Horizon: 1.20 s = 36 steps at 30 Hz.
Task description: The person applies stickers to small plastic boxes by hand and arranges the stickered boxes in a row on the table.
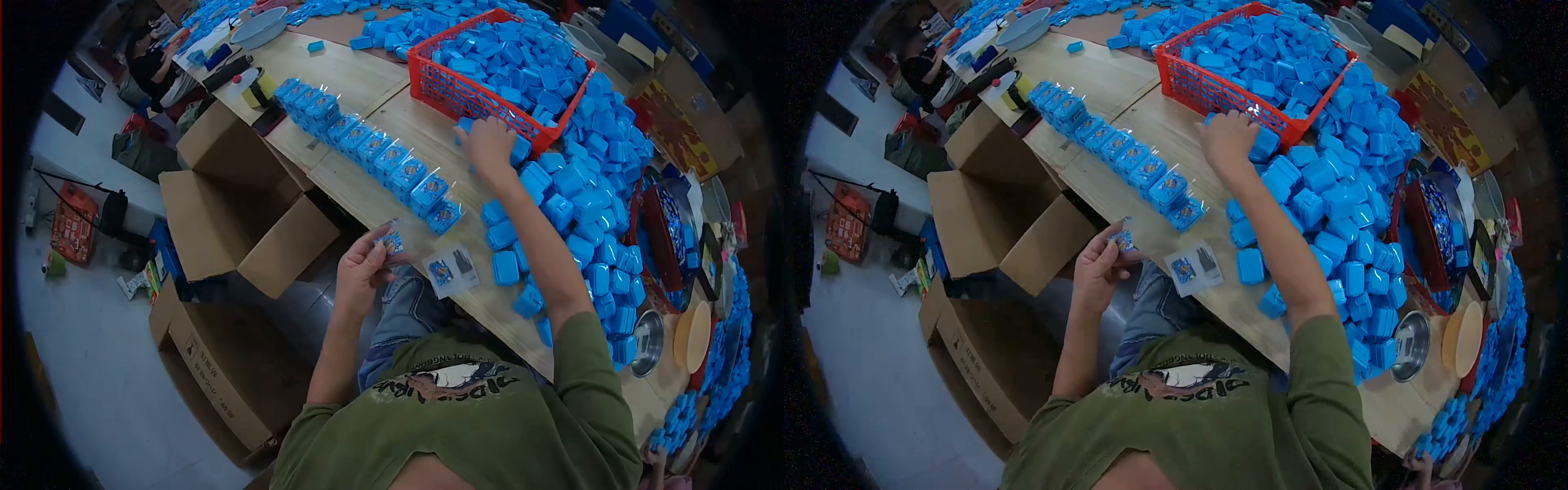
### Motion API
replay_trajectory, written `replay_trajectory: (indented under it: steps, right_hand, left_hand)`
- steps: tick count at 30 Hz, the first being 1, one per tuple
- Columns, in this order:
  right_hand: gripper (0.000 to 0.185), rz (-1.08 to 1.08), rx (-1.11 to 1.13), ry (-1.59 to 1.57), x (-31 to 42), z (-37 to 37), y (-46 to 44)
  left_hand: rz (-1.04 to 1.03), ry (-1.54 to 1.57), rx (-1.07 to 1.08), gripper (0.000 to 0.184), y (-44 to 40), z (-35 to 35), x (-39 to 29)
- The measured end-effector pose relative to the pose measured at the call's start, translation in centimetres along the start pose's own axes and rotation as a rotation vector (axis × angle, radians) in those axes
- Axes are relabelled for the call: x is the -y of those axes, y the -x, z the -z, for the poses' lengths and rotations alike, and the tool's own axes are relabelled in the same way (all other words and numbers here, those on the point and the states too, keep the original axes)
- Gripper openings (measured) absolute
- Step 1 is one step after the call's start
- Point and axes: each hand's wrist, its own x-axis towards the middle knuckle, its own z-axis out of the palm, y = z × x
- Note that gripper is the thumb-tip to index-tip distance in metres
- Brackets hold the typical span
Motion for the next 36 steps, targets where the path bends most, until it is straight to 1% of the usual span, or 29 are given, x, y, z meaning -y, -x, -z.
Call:
replay_trajectory:
  steps: [1,3,5,6,7,9,10,12,13,15,16,18,19,21,22,24,25,27,28,31,36]
  right_hand:
    - [0.041,0.007,-0.006,0.0,0.2,-1.2,-1.3]
    - [0.047,-0.007,0.052,0.207,0.5,-3.7,-3.4]
    - [0.046,-0.024,0.072,0.249,0.6,-6.6,-4.9]
    - [0.045,-0.047,0.097,0.29,1.0,-6.9,-5.0]
    - [0.045,-0.03,0.105,0.285,1.2,-7.1,-5.1]
    - [0.037,0.006,0.123,0.205,1.7,-6.9,-4.9]
    - [0.037,0.021,0.132,0.199,2.0,-6.7,-4.7]
    - [0.041,0.131,0.157,0.097,2.2,-6.5,-4.3]
    - [0.041,0.137,0.163,0.097,2.1,-7.0,-4.2]
    - [0.047,0.125,0.208,-0.036,2.2,-7.1,-4.3]
    - [0.047,0.128,0.208,-0.035,2.2,-6.5,-4.0]
    - [0.048,0.129,0.058,-0.216,1.7,-4.2,-3.1]
    - [0.048,0.123,0.058,-0.214,1.5,-2.7,-2.4]
    - [0.043,0.274,-0.156,-0.657,0.7,0.7,-0.6]
    - [0.043,0.265,-0.163,-0.651,0.4,2.9,0.8]
    - [0.041,0.317,-0.007,-0.954,-0.1,6.9,4.5]
    - [0.041,0.305,-0.016,-0.948,-0.6,8.1,6.5]
    - [0.045,0.276,0.163,-1.12,-1.8,9.8,10.3]
    - [0.045,0.263,0.154,-1.117,-2.4,10.1,11.7]
    - [0.048,0.186,0.222,-1.302,-4.0,10.2,15.1]
    - [0.049,0.21,0.187,-1.243,-5.9,10.4,18.0]
  left_hand:
    - [-0.013,-0.018,-0.021,0.039,0.2,0.2,-0.2]
    - [-0.033,-0.031,-0.046,0.042,0.2,0.7,-0.5]
    - [-0.062,-0.006,-0.06,0.043,0.3,1.4,-0.8]
    - [-0.065,-0.002,-0.075,0.043,0.2,1.6,-0.9]
    - [-0.069,0.004,-0.09,0.043,0.1,1.8,-1.0]
    - [-0.069,0.01,-0.129,0.043,0.1,2.3,-1.1]
    - [-0.072,0.011,-0.104,0.043,-0.1,2.6,-1.1]
    - [-0.072,0.016,-0.088,0.043,-0.4,2.7,-1.1]
    - [-0.064,0.016,-0.071,0.045,-0.6,2.7,-1.2]
    - [-0.058,0.018,-0.053,0.047,-0.7,2.5,-1.1]
    - [-0.047,0.015,-0.064,0.047,-0.6,2.3,-1.0]
    - [-0.037,0.011,-0.071,0.047,-0.6,2.0,-1.0]
    - [-0.029,0.03,-0.048,0.047,-0.6,1.7,-1.0]
    - [-0.014,0.048,-0.012,0.047,-0.6,1.1,-0.8]
    - [-0.001,0.064,0.022,0.047,-0.7,0.7,-0.7]
    - [0.019,0.076,0.07,0.047,-0.8,-0.3,-0.6]
    - [0.033,0.097,0.093,0.047,-0.7,-0.9,-0.6]
    - [0.056,0.114,0.131,0.047,-0.8,-1.8,-0.4]
    - [0.081,0.135,0.148,0.047,-0.8,-2.1,-0.2]
    - [0.118,0.153,0.182,0.046,-0.4,-3.3,0.5]
    - [0.145,0.104,0.215,0.044,0.5,-5.2,0.9]
